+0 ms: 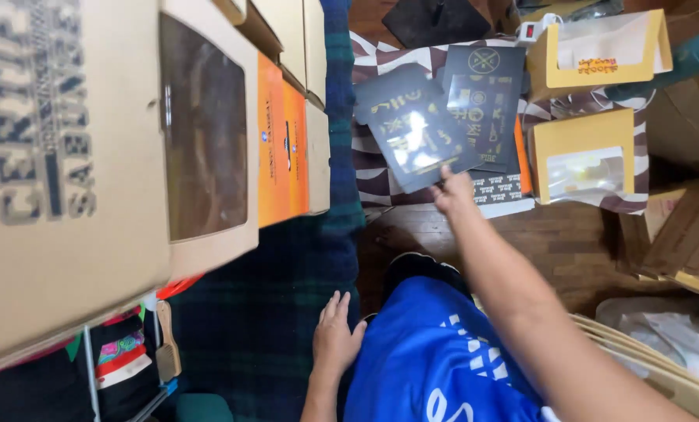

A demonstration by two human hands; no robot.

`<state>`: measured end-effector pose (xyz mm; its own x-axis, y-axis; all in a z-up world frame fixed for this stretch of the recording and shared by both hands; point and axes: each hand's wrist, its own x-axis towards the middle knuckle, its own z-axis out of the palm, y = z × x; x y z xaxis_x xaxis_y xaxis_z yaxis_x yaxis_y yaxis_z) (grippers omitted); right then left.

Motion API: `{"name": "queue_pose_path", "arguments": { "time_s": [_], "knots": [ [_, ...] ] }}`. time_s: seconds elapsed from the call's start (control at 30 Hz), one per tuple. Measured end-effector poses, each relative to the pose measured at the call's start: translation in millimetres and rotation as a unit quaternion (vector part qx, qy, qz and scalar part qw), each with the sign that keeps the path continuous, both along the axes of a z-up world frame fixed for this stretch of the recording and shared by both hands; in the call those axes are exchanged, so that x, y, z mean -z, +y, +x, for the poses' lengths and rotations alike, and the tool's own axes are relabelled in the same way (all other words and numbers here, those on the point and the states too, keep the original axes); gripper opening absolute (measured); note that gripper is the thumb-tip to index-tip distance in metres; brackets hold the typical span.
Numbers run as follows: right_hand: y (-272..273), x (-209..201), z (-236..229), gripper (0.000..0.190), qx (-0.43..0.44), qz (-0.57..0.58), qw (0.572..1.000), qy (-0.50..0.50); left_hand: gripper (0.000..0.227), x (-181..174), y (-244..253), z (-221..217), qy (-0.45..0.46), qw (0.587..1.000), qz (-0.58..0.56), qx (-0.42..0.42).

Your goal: The person assembles two different cardboard boxes from flat packaging. They fold the flaps and tuck the tabs to form the boxes, handling a blue box with yellow graphics first, followed by a white box with black graphics.

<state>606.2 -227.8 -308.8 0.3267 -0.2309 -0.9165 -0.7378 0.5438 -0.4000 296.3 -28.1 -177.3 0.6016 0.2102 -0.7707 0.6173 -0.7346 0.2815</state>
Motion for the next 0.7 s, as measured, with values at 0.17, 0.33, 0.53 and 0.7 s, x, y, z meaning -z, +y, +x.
{"name": "queue_pose_path", "arguments": {
  "time_s": [0.17,0.33,0.53,0.7],
  "knots": [
    [43,105,-15,0.028,-0.051,0.058,0.994,0.075,0.070,13,1,11,-0.026,0.999,0.040,-0.006],
    [-4,63,9,0.066,-0.310,-0.220,0.910,0.165,0.065,23,3,14,-0.056,0.995,0.081,-0.011],
    [-116,125,63,0.107,-0.426,-0.528,0.731,0.077,0.055,24,1,32,-0.043,0.992,0.111,-0.039],
    [-111,89,85,0.111,-0.478,-0.429,0.746,0.173,0.048,13,-3,57,0.077,0.989,0.123,-0.023]
  ]
}}
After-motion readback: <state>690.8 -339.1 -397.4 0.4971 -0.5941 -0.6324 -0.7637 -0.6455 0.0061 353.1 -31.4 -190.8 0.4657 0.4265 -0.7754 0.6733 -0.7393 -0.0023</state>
